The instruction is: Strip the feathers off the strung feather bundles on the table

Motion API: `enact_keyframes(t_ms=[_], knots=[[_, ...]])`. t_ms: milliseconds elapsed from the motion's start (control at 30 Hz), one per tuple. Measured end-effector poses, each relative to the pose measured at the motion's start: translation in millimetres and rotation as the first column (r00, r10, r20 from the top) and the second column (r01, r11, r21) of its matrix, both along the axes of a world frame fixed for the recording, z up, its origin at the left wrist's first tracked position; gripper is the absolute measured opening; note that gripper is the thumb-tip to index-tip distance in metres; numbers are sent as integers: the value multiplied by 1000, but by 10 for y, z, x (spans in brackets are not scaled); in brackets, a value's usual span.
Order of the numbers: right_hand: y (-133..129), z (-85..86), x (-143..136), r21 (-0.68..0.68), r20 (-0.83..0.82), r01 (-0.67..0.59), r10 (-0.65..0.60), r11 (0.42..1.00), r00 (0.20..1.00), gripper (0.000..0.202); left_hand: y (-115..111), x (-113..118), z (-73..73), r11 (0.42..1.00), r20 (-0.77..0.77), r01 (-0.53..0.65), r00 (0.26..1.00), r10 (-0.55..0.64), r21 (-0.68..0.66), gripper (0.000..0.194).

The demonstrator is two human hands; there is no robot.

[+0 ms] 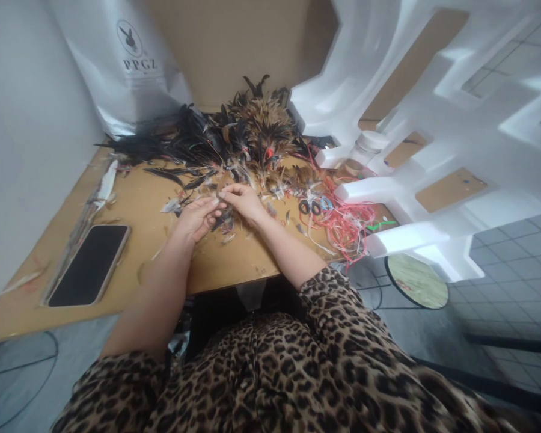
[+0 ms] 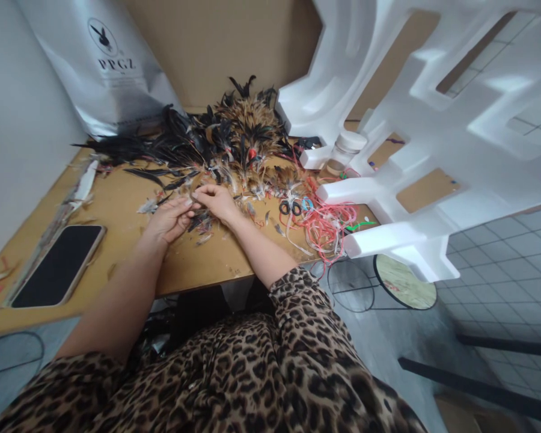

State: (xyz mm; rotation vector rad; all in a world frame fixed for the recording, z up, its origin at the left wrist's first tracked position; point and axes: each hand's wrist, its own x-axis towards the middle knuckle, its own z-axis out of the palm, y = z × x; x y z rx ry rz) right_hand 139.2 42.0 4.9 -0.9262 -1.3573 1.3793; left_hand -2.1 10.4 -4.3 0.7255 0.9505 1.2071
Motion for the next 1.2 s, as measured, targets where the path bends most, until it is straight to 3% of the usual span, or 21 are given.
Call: enact_keyframes(t_ms=[367,467,567,700,833,900,1200], knots=[[-16,-11,-9,67,86,-21,15,998,996,24,-62,71,47,994,-200,-8,979,30,108,19],[7,57,70,104,153,33,-49,994,987,27,-48,61,42,993,-204,-39,977,62,113,20],[82,153,320,215,281,121,-180,969,943,26,-19,33,16,989,-187,-86,976,108,122,19],[169,280,847,353,538,216,-386,910,749,19,12,-1,-16,982,-150,-131,977,151,136,19],[139,371,1244,370,797,253,-445,894,409,19,24,-8,-31,981,-133,-142,978,160,132,20],[116,368,1312,364,855,263,-433,894,286,19,24,-5,-30,981,-136,-148,977,165,128,20],[237,131,1086,283,943,232,-313,931,108,24,22,-12,-30,978,-120,-160,977,176,133,22]])
